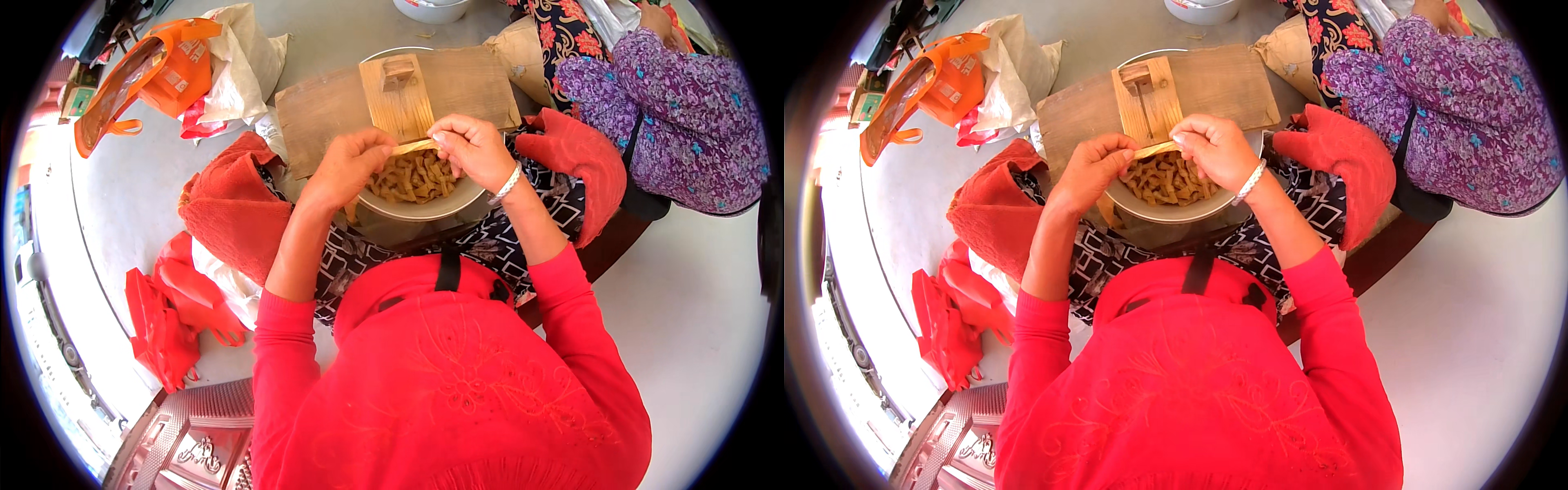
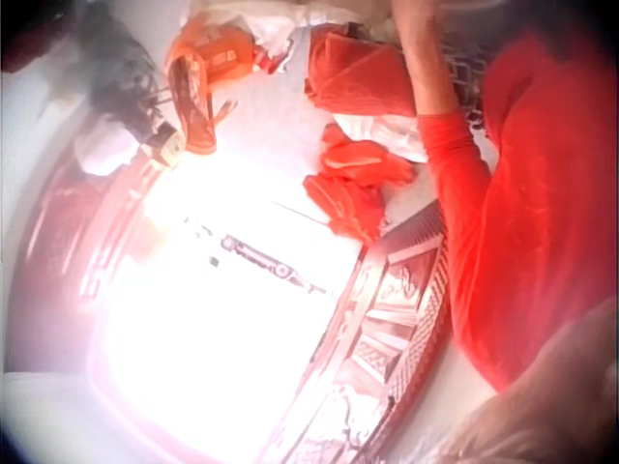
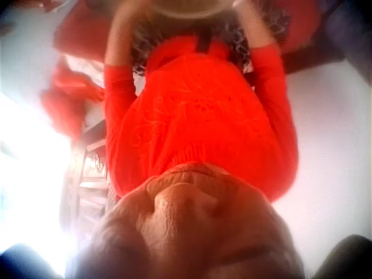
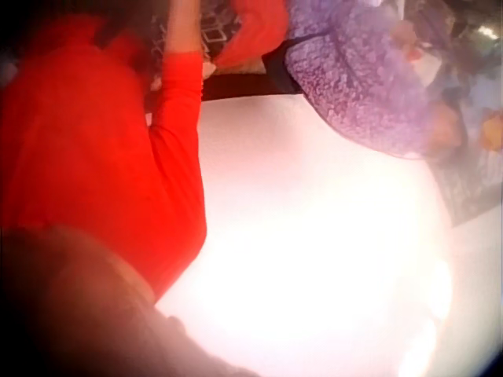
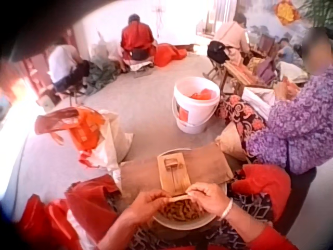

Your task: The person shapes pieces of dough by rolling strips onto a wooden board and dropping them into a metal bowl.

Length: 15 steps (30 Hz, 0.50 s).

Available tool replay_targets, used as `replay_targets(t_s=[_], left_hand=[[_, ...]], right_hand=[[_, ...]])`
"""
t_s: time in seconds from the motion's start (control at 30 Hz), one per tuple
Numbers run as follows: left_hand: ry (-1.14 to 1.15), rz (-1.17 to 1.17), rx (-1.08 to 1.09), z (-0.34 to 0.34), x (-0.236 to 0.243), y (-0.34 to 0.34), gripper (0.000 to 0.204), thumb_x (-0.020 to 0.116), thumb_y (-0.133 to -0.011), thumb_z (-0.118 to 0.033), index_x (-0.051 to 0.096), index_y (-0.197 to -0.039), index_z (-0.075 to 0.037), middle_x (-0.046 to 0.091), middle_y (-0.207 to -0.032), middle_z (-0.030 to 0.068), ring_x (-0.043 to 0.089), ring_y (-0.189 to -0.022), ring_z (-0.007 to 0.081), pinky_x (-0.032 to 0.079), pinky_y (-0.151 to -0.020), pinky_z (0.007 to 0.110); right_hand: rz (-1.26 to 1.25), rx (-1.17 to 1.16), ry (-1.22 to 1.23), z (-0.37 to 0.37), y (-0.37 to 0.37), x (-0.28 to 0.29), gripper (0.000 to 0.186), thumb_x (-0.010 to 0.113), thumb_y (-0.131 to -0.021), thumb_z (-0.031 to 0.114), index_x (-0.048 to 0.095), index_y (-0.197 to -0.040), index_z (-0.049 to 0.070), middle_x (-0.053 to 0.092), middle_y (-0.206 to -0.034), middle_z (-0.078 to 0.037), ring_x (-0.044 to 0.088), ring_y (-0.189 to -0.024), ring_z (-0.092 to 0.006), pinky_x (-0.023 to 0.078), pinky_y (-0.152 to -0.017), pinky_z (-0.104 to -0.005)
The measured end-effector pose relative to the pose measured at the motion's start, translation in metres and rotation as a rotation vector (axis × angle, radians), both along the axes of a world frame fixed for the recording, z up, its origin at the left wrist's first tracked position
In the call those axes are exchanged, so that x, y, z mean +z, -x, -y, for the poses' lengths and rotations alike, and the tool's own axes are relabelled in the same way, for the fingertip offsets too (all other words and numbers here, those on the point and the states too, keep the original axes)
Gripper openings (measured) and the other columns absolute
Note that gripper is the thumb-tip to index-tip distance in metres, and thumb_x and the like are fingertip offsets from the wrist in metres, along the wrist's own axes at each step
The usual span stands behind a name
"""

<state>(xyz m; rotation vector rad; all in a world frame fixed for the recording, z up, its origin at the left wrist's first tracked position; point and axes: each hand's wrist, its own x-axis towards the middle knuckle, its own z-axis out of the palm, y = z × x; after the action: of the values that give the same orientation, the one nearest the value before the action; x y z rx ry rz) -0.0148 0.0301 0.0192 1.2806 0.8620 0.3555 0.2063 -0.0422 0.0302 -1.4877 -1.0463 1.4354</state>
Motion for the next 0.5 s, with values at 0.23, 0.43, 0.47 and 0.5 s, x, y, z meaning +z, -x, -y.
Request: replay_targets(t_s=[0.23, 0.43, 0.47, 0.5], left_hand=[[-0.143, -0.078, 0.157, -0.023, -0.010, -0.011, 0.010, 0.058, -0.090, -0.011, 0.064, -0.089, -0.002, 0.055, -0.071, -0.0043, 0.047, -0.065, 0.0046, 0.037, -0.058, 0.019], [-0.491, -0.313, 0.183, -0.026, -0.033, -0.023, 0.014, 0.061, -0.089, -0.014, 0.061, -0.086, 0.000, 0.059, -0.069, 0.0029, 0.051, -0.063, 0.0100, 0.043, -0.058, 0.028], [-0.593, -0.366, 0.178, -0.024, -0.033, -0.024, 0.015, 0.061, -0.088, -0.014, 0.061, -0.086, 0.000, 0.060, -0.069, 0.0046, 0.052, -0.063, 0.0111, 0.044, -0.058, 0.030], [-0.624, -0.459, 0.206, -0.022, -0.031, -0.022, 0.018, 0.061, -0.088, -0.018, 0.062, -0.088, 0.000, 0.061, -0.073, 0.0109, 0.055, -0.068, 0.0217, 0.045, -0.063, 0.034]], right_hand=[[0.368, -0.088, -0.309, -0.023, 0.008, -0.022, 0.014, 0.059, -0.089, 0.015, 0.064, -0.090, 0.002, 0.062, -0.070, -0.010, 0.056, -0.058, -0.0186, 0.047, -0.056, -0.0321], [0.763, -0.075, -0.421, -0.029, 0.016, -0.026, 0.011, 0.061, -0.086, 0.016, 0.063, -0.086, 0.005, 0.062, -0.074, -0.017, 0.060, -0.067, -0.0359, 0.049, -0.064, -0.0409], [0.808, -0.086, -0.437, -0.029, 0.015, -0.030, 0.010, 0.061, -0.085, 0.015, 0.063, -0.085, 0.005, 0.062, -0.075, -0.016, 0.060, -0.069, -0.0362, 0.049, -0.064, -0.0414], [0.853, -0.097, -0.452, -0.029, 0.011, -0.035, 0.009, 0.061, -0.085, 0.014, 0.063, -0.084, 0.005, 0.062, -0.075, -0.016, 0.060, -0.071, -0.0366, 0.049, -0.065, -0.0420]])
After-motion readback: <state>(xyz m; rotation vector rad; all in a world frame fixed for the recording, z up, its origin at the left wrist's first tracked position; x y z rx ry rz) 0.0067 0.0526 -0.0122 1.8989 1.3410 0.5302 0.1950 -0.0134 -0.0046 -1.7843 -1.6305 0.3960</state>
